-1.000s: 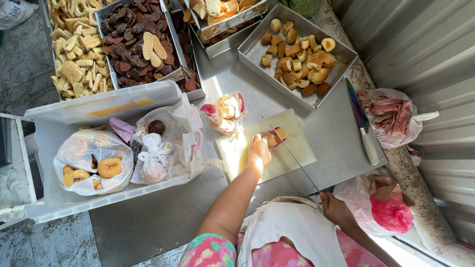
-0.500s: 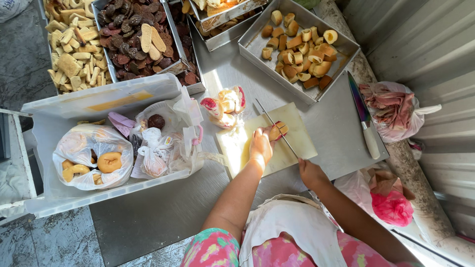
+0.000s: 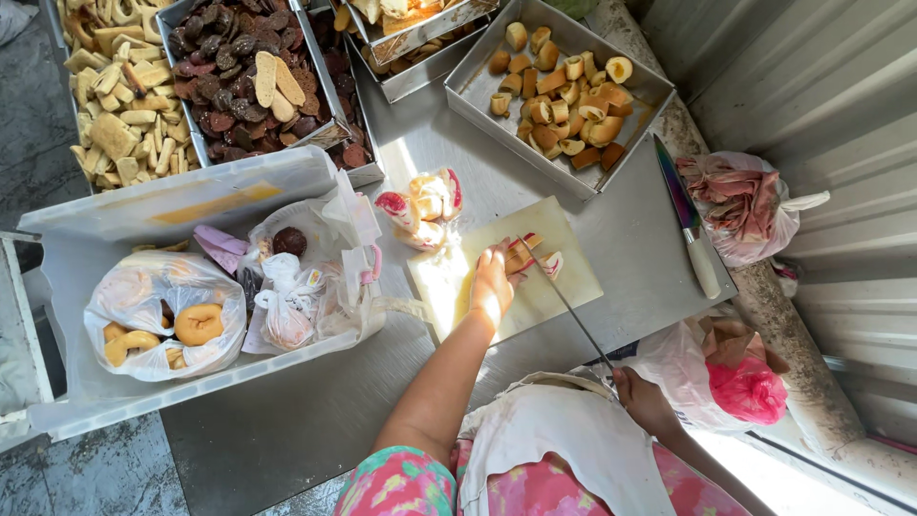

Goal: The person retrieves a tray and places it on a metal table, then takes a loaf of bread from a plastic bag and cuts it into small pieces using a knife on a cutting board. The cut pieces are placed into the tray.

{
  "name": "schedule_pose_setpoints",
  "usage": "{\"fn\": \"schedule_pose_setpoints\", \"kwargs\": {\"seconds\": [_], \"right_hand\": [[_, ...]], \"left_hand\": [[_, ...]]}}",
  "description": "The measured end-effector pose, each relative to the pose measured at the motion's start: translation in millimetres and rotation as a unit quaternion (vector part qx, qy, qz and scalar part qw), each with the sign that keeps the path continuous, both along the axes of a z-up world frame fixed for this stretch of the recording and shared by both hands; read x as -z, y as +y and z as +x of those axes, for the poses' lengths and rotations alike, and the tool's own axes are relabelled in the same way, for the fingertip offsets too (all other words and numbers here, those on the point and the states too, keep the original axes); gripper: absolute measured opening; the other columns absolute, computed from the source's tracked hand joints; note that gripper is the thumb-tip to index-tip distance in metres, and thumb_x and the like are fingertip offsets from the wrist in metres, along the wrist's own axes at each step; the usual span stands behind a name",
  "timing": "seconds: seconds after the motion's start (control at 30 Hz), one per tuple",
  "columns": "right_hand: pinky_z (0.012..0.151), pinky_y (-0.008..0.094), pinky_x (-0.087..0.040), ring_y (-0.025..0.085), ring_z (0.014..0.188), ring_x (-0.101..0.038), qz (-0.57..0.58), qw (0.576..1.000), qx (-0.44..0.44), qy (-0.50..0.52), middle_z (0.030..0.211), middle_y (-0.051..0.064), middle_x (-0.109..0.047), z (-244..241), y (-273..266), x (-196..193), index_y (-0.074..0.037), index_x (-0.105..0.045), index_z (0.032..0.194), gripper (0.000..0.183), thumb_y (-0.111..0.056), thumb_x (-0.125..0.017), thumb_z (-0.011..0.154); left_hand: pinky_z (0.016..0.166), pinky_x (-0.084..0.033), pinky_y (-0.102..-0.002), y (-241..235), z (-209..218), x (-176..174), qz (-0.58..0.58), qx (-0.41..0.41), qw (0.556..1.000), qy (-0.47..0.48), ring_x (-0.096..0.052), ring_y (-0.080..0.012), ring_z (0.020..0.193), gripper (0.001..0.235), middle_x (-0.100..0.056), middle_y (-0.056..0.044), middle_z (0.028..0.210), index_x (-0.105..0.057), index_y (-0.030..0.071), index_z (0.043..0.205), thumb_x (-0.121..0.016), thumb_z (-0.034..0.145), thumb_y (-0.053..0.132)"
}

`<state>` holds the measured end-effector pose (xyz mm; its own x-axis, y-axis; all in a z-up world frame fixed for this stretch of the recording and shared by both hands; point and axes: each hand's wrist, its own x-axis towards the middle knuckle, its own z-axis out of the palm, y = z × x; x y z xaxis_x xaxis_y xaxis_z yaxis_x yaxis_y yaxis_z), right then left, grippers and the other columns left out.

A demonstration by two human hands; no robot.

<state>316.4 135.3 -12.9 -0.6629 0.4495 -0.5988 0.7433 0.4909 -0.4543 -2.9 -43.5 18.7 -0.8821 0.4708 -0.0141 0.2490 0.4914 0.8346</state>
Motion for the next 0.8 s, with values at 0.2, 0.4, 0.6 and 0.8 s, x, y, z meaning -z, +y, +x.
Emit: {"fn": "schedule_pose_setpoints", "kwargs": {"seconds": [0.2, 0.4, 0.6, 0.8], "right_hand": [[0.082, 0.054, -0.053, 0.049, 0.092, -0.069, -0.009, 0.999, -0.027, -0.014, 0.09, 0.028, -0.074, -30.5, -8.1, -34.6, -0.009, -0.061, 0.12, 0.052, -0.05, -0.033, 0.105], [0.088, 0.054, -0.053, 0.05, 0.098, -0.067, -0.011, 0.998, -0.034, -0.047, 0.098, 0.027, -0.074, -44.2, -13.4, -37.4, -0.01, -0.064, 0.121, 0.057, -0.052, -0.031, 0.103], [0.095, 0.053, -0.052, 0.049, 0.108, -0.064, 0.007, 0.997, -0.079, -0.022, 0.11, 0.027, -0.071, -125.8, -23.5, -16.8, -0.005, -0.069, 0.116, 0.066, -0.054, -0.026, 0.107], [0.097, 0.053, -0.052, 0.047, 0.111, -0.065, 0.012, 0.995, -0.056, -0.082, 0.115, 0.025, -0.071, -159.1, -31.1, 7.4, -0.008, -0.068, 0.122, 0.066, -0.055, -0.024, 0.106]], "left_hand": [[0.093, -0.053, -0.043, -4.0, 3.0, 9.7, -0.01, -0.033, 0.999, -0.022, -0.062, -0.0399, 0.111, 0.051, -0.056, -0.018, 0.12, -0.056, 0.005, 0.121, -0.081, 0.077, -0.001], [0.089, -0.053, -0.044, 1.2, 0.0, 24.0, -0.001, -0.058, 0.998, 0.009, -0.061, -0.0418, 0.107, 0.048, -0.056, -0.018, 0.115, -0.055, 0.004, 0.113, -0.085, 0.075, 0.003], [0.089, -0.051, -0.046, 1.7, -1.9, 25.6, -0.033, -0.045, 0.998, 0.014, -0.059, -0.0426, 0.106, 0.044, -0.056, -0.018, 0.111, -0.052, 0.003, 0.104, -0.085, 0.073, 0.002], [0.087, -0.052, -0.046, -1.9, 3.0, 25.6, -0.009, -0.048, 0.999, 0.001, -0.06, -0.0435, 0.104, 0.043, -0.056, -0.02, 0.113, -0.054, 0.003, 0.106, -0.084, 0.075, 0.003]]}}
